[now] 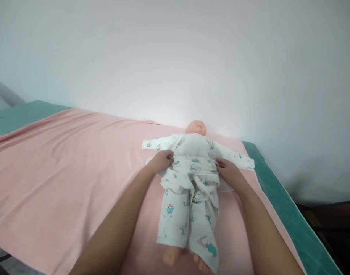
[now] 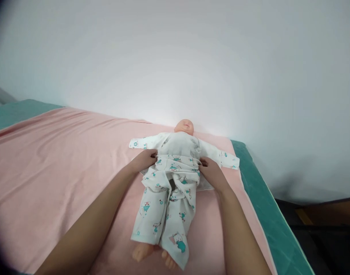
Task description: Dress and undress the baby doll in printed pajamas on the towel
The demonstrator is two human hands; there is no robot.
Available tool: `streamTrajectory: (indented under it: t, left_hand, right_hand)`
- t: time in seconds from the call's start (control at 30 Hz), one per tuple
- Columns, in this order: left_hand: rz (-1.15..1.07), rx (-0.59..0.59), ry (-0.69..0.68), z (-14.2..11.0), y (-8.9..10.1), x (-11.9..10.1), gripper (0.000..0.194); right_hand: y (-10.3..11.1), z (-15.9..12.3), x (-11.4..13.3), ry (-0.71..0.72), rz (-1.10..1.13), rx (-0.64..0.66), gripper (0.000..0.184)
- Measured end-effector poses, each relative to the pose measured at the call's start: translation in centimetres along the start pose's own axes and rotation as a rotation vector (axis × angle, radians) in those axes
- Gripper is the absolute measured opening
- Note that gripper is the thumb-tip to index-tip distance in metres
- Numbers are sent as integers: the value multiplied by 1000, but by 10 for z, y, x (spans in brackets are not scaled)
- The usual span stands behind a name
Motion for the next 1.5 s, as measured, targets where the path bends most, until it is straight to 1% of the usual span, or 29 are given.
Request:
streamTrajectory:
  t: [0.1,0.17,0.27,0.3,0.37,0.5,0.63,0.73,0.8,0.93,1.03,1.1,1.17,1.2,1.23,1.27,1.33,1.4,1.5]
  left_hand:
    - [-92,37,13,-3,0,-3,17]
    - [-221,67,29,-4,-4,-4,14]
    - [-508,171,49,-6,-13,-6,6]
    - [-615,211,52,-7,-16,-7,5]
    - [-797,265,55,-7,-21,-7,11]
    - [-1019,288,18,-5,-25,-7,21]
    - [-1090,282,-16,-3,-27,-4,29]
    - [-1056,259,-29,-3,-28,-3,33]
    - [-971,214,-18,-3,-26,0,32]
    - [-746,50,35,-6,-14,10,26]
    - [-644,-80,33,-9,-4,10,28]
    - [-619,-166,-52,-12,-1,1,28]
    - [-602,-252,-215,-15,-1,-15,27]
    - [-575,-283,-300,-18,-1,-24,27]
    - [-528,-295,-368,-20,-3,-32,26]
    - [-464,-282,-411,-22,-5,-40,24]
    - [-327,-209,-441,-25,-10,-51,22]
    - [-205,-127,-443,-28,-14,-56,24]
    - [1,-61,-457,-33,-15,-61,27]
  right_hand:
    - [-3,-2,3,-14,140,64,29]
    - [-7,-2,0,-26,267,89,32]
    - [-12,0,-6,-3,455,104,40]
    - [-14,1,-8,9,508,108,42]
    - [-16,2,-10,29,593,116,44]
    - [-18,1,-10,46,654,129,45]
    - [-17,2,-12,47,660,131,45]
    - [-17,5,-18,26,641,95,40]
    - [-16,7,-23,17,599,57,37]
    - [-12,10,-29,26,452,-38,30]
    - [-6,10,-28,62,263,-158,23]
    - [-2,6,-19,111,136,-278,19]
    - [0,-1,-5,189,91,-377,18]
    - [-1,-4,3,243,96,-393,19]
    - [-3,-8,12,303,97,-379,19]
    - [-6,-10,20,363,77,-341,19]
    - [-12,-14,33,449,-31,-222,20]
    - [-17,-16,38,471,-174,-114,21]
    - [-21,-15,40,488,-319,-43,21]
Point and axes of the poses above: each hand's wrist, its own z-axis towards the middle knuckle, its own y-axis out of the back of the hand, x = y × z, the point moved 3 cm from there along z, towards the middle knuckle, and after that the axes turned 5 degrees about x, right-handed, at the moved point
